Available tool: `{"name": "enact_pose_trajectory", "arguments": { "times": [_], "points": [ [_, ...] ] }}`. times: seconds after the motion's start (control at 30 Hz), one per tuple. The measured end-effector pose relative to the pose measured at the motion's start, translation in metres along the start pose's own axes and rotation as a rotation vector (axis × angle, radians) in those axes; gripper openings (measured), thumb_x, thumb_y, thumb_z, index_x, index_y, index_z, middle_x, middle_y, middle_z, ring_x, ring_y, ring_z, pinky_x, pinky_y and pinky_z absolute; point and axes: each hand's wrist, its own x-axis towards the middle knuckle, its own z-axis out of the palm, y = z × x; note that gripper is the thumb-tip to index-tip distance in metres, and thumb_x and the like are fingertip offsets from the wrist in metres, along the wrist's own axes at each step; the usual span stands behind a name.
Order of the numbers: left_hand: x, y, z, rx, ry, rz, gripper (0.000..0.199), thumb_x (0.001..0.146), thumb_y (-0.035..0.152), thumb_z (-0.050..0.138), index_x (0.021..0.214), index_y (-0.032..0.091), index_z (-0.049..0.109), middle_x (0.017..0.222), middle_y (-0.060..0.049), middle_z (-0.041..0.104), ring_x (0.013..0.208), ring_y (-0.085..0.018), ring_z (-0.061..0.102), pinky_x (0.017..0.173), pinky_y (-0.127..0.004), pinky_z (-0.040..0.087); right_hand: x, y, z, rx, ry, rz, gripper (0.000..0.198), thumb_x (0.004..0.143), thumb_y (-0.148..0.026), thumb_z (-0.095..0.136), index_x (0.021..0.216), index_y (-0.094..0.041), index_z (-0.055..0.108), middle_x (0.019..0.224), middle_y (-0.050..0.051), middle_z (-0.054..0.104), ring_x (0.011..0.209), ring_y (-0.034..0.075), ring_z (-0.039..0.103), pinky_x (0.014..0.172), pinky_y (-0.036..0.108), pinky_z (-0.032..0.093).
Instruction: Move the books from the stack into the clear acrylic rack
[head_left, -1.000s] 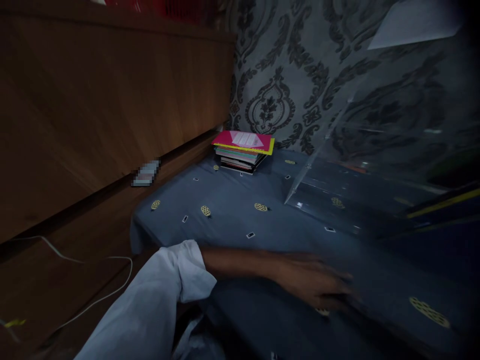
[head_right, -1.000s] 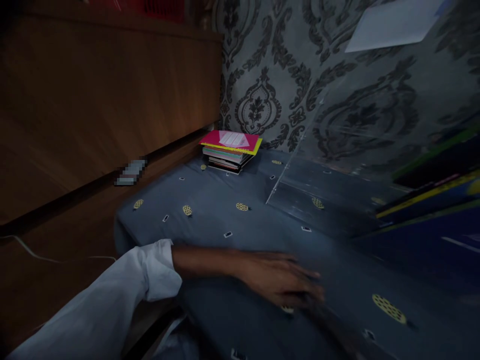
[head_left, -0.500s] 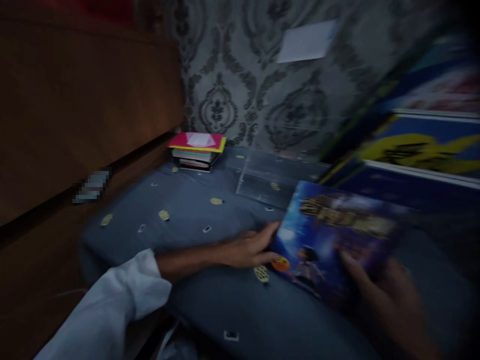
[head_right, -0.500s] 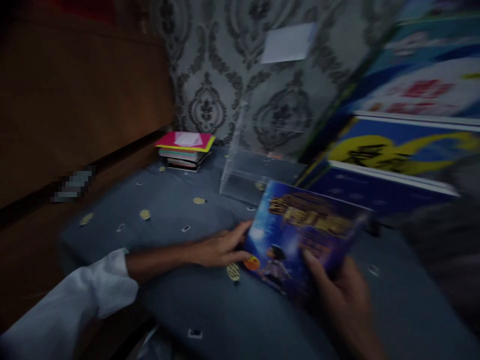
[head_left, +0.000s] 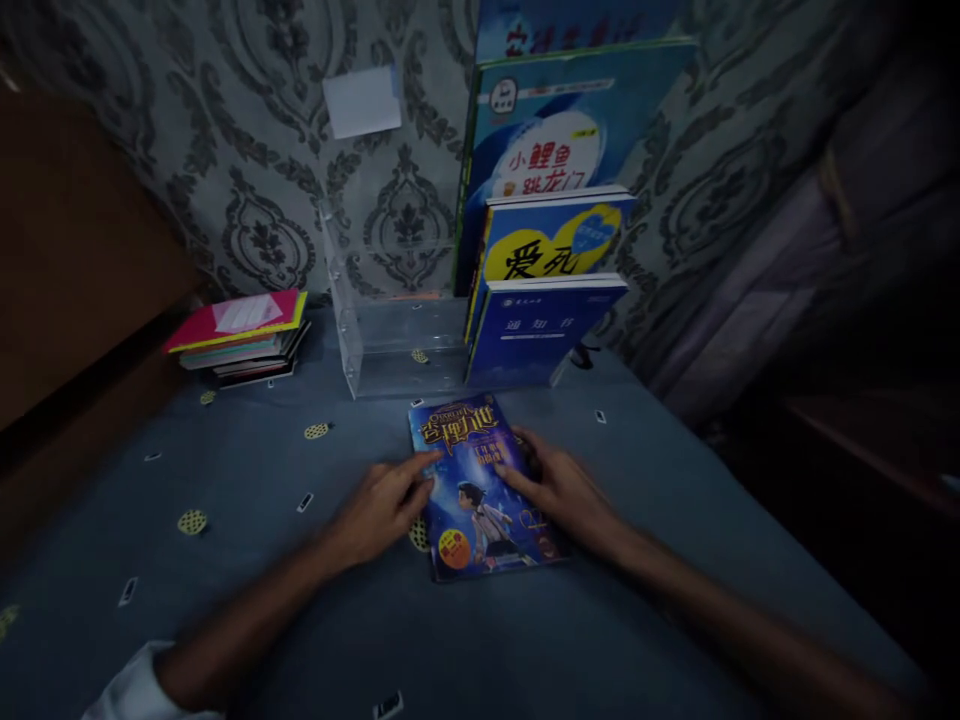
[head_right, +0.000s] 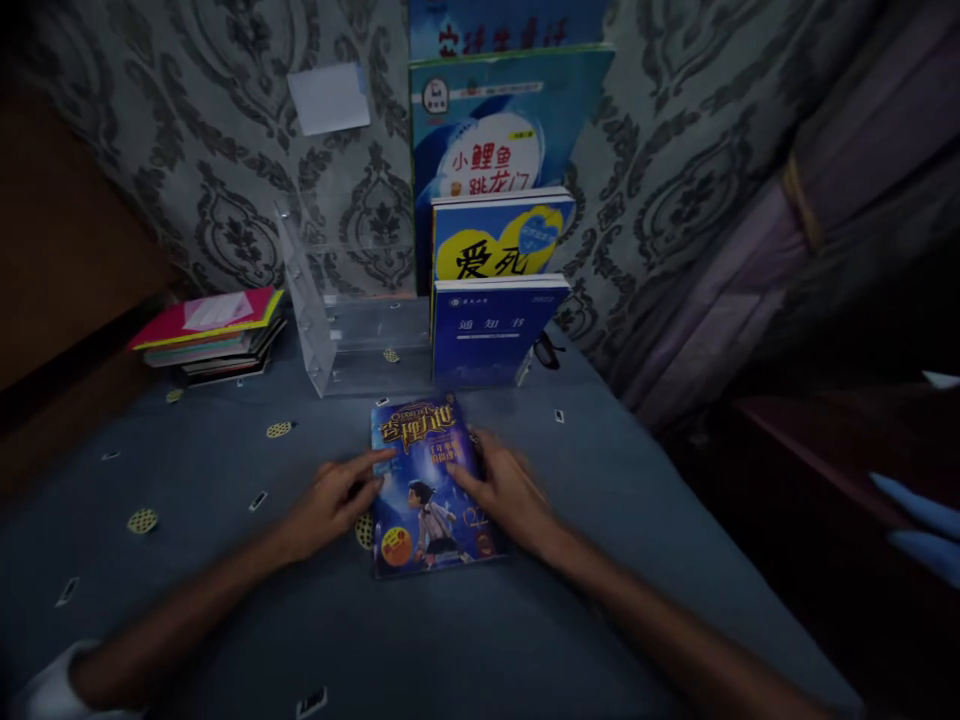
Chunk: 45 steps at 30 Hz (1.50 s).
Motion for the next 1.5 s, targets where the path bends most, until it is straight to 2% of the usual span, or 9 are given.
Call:
{"name": "enact_pose_trajectory", "arguments": {
  "times": [0.13,0.27,0.33,0.4,0.63,0.93,1.13,1.33,1.5],
  "points": [
    [0.005,-0.008,0.0,0.203,0.152,0.056,0.034,0.101,0.03,0.044,0.128,0.019,0.062,0.104,-0.009,0.068,0.098,-0.023,0.064,0.09,-0.039,0.054,0.004,0.008,0.0,-0.224,0.078,-0.103,0.045,0.093,-0.04,0.058,0.132,-0.018,0.06,0.109,0.011,0.069,0.097,0.027,0.069,0.085,0.045,0.059],
    [0.012,-0.018,0.002,0.336,0.171,0.03,0.039,0.101,0.032,0.046,0.137,0.02,0.055,0.14,-0.014,0.059,0.13,-0.029,0.056,0.108,-0.052,0.047,0.014,0.012,0.006,-0.246,0.082,-0.223,0.043,0.094,-0.034,0.055,0.133,-0.017,0.058,0.118,0.013,0.066,0.112,0.029,0.064,0.097,0.05,0.055],
    [0.014,-0.022,0.004,0.386,0.161,-0.004,0.042,0.102,0.033,0.044,0.141,0.02,0.051,0.149,-0.014,0.053,0.138,-0.03,0.05,0.111,-0.057,0.044,0.018,0.013,0.01,-0.225,0.091,-0.252,0.041,0.095,-0.032,0.053,0.133,-0.017,0.059,0.123,0.014,0.064,0.117,0.029,0.062,0.099,0.051,0.054],
    [0.016,-0.024,0.005,0.42,0.151,-0.002,0.042,0.103,0.033,0.042,0.141,0.02,0.051,0.151,-0.014,0.052,0.14,-0.03,0.05,0.111,-0.057,0.044,0.018,0.014,0.013,-0.205,0.109,-0.251,0.04,0.096,-0.031,0.051,0.132,-0.016,0.059,0.126,0.015,0.063,0.12,0.028,0.061,0.101,0.052,0.054],
    [0.037,-0.024,0.002,0.475,0.148,0.168,0.039,0.102,0.032,0.046,0.136,0.015,0.056,0.142,-0.017,0.06,0.133,-0.03,0.057,0.112,-0.054,0.047,0.014,0.022,0.016,-0.146,0.124,-0.228,0.04,0.099,-0.032,0.049,0.135,-0.017,0.06,0.13,0.015,0.064,0.124,0.029,0.06,0.103,0.053,0.053],
    [0.075,-0.018,0.015,0.428,0.088,0.3,0.039,0.103,0.028,0.044,0.137,0.015,0.057,0.143,-0.015,0.06,0.135,-0.028,0.056,0.113,-0.051,0.046,0.012,0.029,0.018,-0.088,0.152,-0.259,0.044,0.098,-0.027,0.047,0.139,-0.018,0.059,0.135,0.016,0.064,0.127,0.032,0.059,0.108,0.058,0.049],
    [0.104,-0.011,0.025,0.39,0.03,0.347,0.042,0.101,0.022,0.045,0.141,0.018,0.055,0.144,-0.014,0.059,0.136,-0.027,0.055,0.113,-0.051,0.045,0.011,0.03,0.017,-0.052,0.148,-0.282,0.05,0.1,-0.025,0.039,0.15,-0.022,0.046,0.138,0.014,0.063,0.128,0.03,0.058,0.109,0.059,0.047],
    [0.123,-0.012,0.029,0.349,-0.002,0.418,0.041,0.1,0.02,0.044,0.139,0.016,0.056,0.144,-0.014,0.06,0.135,-0.025,0.056,0.111,-0.049,0.046,0.009,0.03,0.016,0.004,0.148,-0.251,0.063,0.099,-0.023,0.041,0.159,-0.029,0.023,0.149,0.013,0.054,0.135,0.029,0.054,0.109,0.06,0.047],
    [0.123,-0.013,0.03,0.366,0.004,0.423,0.04,0.101,0.021,0.043,0.138,0.013,0.056,0.144,-0.015,0.06,0.137,-0.026,0.054,0.111,-0.051,0.046,0.01,0.031,0.013,0.081,0.149,-0.203,0.063,0.098,-0.022,0.041,0.159,-0.023,0.023,0.143,0.017,0.058,0.13,0.028,0.058,0.108,0.059,0.048]
  ]
}}
